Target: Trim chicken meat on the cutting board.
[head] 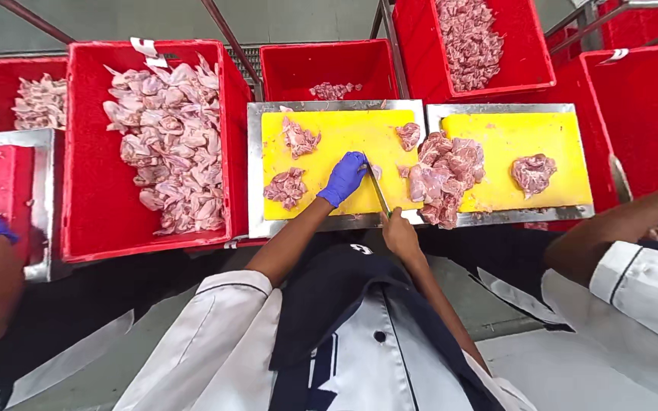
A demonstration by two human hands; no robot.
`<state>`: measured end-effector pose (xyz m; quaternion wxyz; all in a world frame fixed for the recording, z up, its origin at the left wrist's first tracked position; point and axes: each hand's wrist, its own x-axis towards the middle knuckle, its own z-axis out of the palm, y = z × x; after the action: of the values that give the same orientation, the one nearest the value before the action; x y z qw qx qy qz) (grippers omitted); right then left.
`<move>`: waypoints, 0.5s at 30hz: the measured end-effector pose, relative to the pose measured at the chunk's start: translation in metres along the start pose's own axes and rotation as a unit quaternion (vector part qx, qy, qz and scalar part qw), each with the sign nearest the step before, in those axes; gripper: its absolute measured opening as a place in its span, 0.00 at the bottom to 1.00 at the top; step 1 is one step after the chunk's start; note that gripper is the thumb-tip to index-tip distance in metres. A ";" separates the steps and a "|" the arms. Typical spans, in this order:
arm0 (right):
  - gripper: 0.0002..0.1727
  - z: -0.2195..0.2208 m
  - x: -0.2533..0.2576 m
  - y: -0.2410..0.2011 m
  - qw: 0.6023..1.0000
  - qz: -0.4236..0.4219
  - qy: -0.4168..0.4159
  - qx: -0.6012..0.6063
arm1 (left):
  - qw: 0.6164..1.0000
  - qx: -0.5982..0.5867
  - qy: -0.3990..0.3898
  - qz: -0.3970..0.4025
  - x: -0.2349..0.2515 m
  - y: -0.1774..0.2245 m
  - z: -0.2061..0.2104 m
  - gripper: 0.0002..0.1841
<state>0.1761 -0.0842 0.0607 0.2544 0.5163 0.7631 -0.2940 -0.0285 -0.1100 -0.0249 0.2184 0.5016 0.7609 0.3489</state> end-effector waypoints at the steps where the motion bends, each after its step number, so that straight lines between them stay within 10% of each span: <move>1: 0.33 0.000 -0.006 0.013 1.000 0.003 -0.012 -0.006 | 1.000 -0.015 0.007 0.001 -0.002 -0.001 -0.001 0.15; 4: 0.33 -0.007 -0.015 0.022 0.999 -0.008 0.006 -0.034 | 0.999 -0.020 0.038 -0.018 -0.012 -0.001 -0.016 0.26; 15: 0.32 -0.014 0.037 -0.060 0.998 -0.065 0.020 -0.003 | 1.000 0.007 -0.022 0.007 -0.003 -0.011 -0.028 0.08</move>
<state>0.1063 -0.0683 0.0555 0.2207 0.4704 0.8012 -0.2967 -0.0530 -0.1240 -0.0148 0.2287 0.5161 0.7550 0.3337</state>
